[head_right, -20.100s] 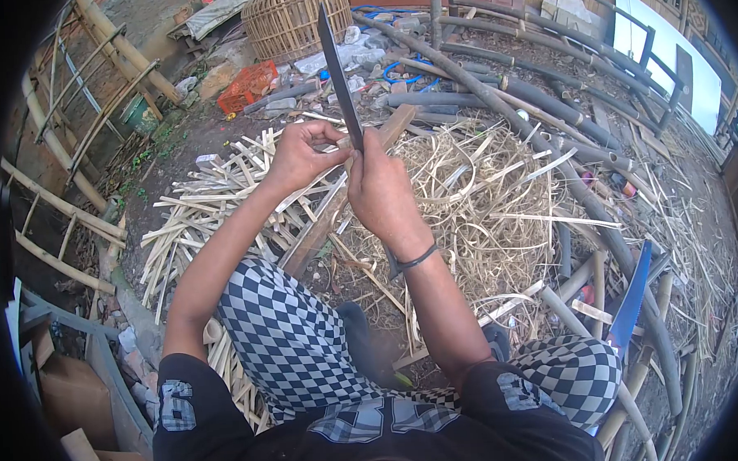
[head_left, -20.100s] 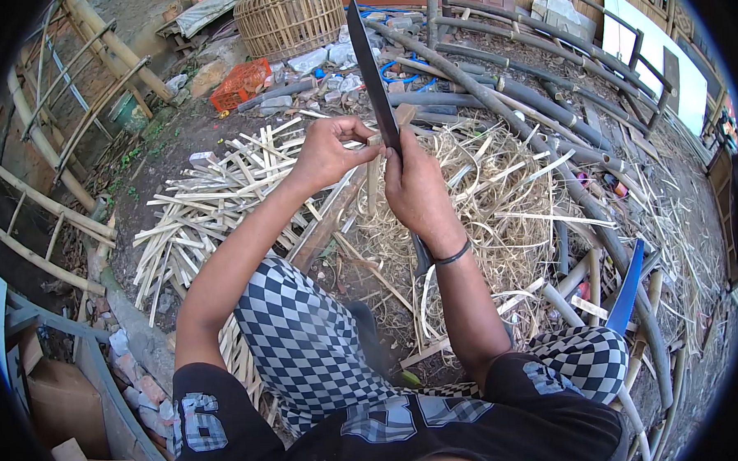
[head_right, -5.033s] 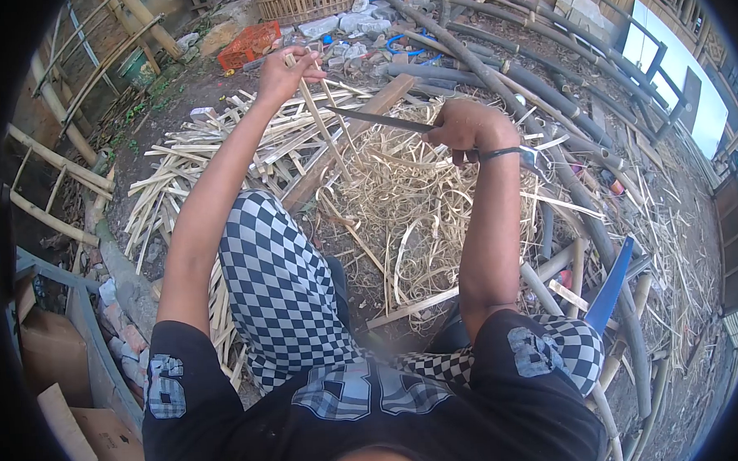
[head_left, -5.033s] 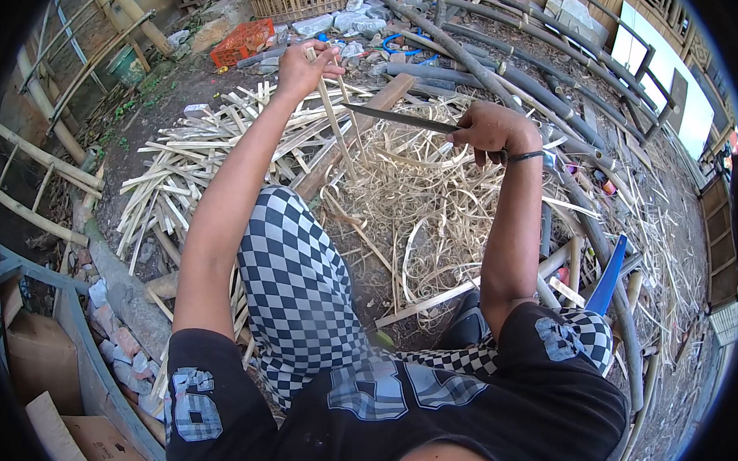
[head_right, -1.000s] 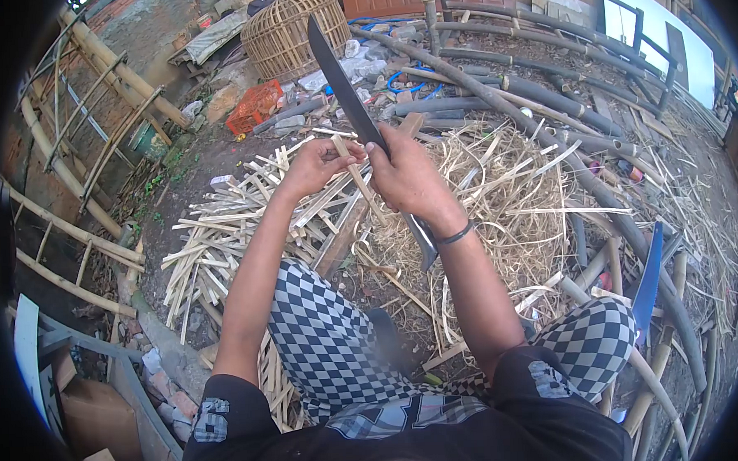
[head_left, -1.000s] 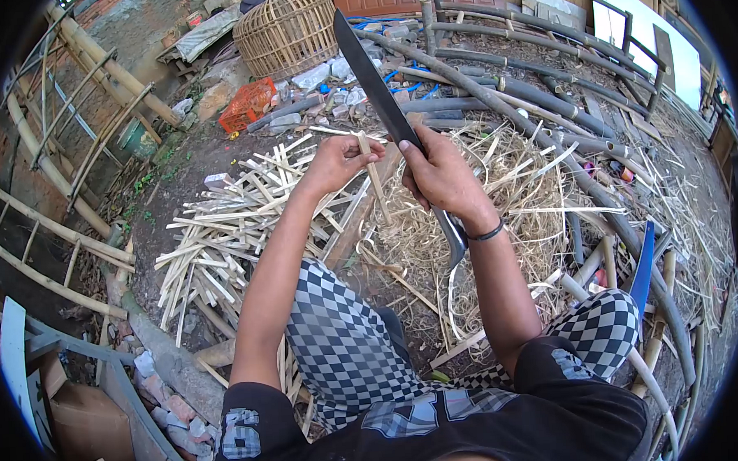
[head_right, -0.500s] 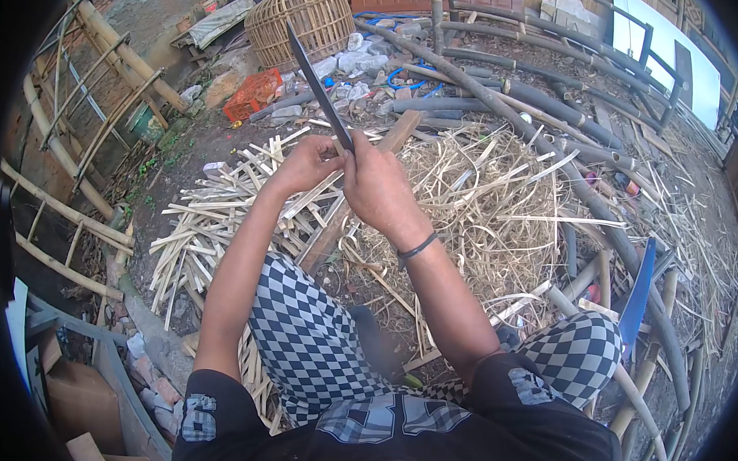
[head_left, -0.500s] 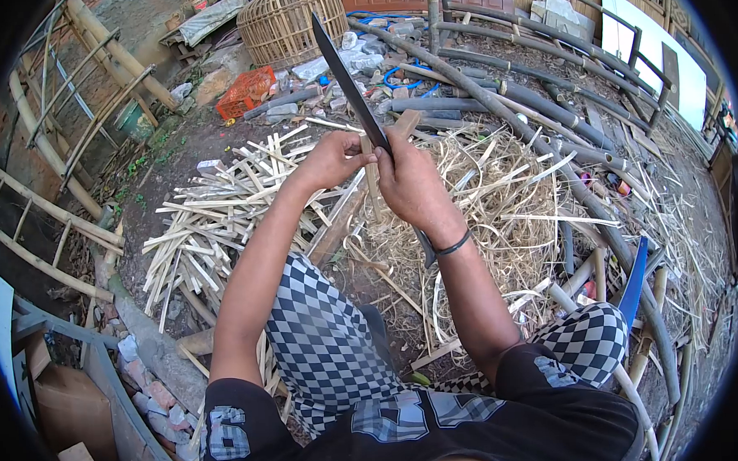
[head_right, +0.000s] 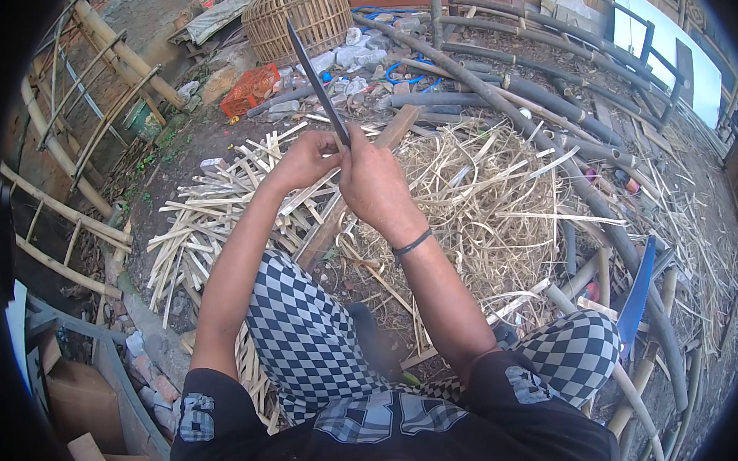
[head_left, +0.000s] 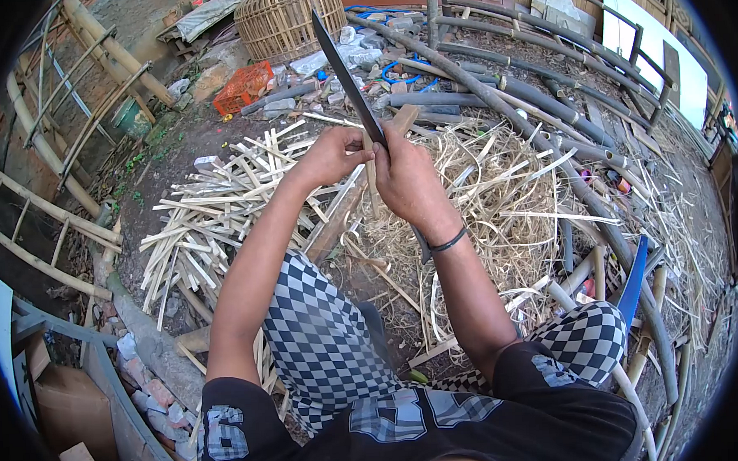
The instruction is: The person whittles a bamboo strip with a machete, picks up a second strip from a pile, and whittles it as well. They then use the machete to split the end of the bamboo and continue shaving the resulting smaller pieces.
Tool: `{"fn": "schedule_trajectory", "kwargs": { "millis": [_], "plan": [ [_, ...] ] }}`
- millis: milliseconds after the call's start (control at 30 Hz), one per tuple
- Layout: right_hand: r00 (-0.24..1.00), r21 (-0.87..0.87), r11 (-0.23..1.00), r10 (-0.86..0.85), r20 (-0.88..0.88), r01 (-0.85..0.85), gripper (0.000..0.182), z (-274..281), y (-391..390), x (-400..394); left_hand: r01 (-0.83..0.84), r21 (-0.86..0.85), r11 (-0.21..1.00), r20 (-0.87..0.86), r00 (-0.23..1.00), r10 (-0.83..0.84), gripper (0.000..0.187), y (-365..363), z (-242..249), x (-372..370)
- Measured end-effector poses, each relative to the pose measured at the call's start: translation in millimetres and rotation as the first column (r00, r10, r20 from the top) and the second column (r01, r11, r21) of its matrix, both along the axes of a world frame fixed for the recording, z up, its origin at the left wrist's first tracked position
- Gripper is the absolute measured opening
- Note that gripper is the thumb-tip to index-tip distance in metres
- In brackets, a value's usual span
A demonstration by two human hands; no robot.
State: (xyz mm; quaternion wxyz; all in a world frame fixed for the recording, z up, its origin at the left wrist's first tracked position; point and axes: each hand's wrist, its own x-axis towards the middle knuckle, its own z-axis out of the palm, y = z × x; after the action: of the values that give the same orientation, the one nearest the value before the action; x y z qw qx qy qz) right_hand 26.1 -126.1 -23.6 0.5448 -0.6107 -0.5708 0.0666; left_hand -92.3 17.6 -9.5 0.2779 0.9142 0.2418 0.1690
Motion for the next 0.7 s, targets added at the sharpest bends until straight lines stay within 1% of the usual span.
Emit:
{"fn": "schedule_trajectory", "kwargs": {
  "millis": [167,300,367,500,567,700],
  "plan": [
    [1.0,0.018,1.0,0.003,-0.009,-0.003,0.039,-1.0,1.4,0.1,0.018,-0.096,0.995,0.038,0.999,-0.014,0.016,-2.2,1.4,0.6],
    [1.0,0.024,1.0,0.003,-0.011,-0.003,0.038,-1.3,1.9,0.8,0.025,-0.054,0.998,0.027,0.999,-0.023,0.017,-2.7,3.1,0.4],
    [1.0,0.025,1.0,0.004,-0.015,-0.004,0.038,-2.4,2.1,1.2,0.013,-0.033,0.999,-0.01,1.0,-0.013,0.017,-3.0,3.6,0.8],
    [1.0,0.04,0.999,0.006,-0.025,-0.005,0.038,-2.5,2.2,2.4,0.02,-0.061,0.998,0.006,1.0,-0.02,0.017,-2.3,0.8,0.6],
    [1.0,0.023,1.0,0.011,-0.022,-0.01,0.037,-1.3,1.1,2.2,0.037,-0.063,0.997,0.034,0.999,-0.035,0.017,-1.2,-0.4,0.5],
    [1.0,0.012,1.0,0.011,-0.017,-0.011,0.037,-2.3,1.8,1.9,0.03,-0.064,0.998,0.038,0.999,-0.028,0.017,-2.3,0.6,-0.3]
  ]
}}
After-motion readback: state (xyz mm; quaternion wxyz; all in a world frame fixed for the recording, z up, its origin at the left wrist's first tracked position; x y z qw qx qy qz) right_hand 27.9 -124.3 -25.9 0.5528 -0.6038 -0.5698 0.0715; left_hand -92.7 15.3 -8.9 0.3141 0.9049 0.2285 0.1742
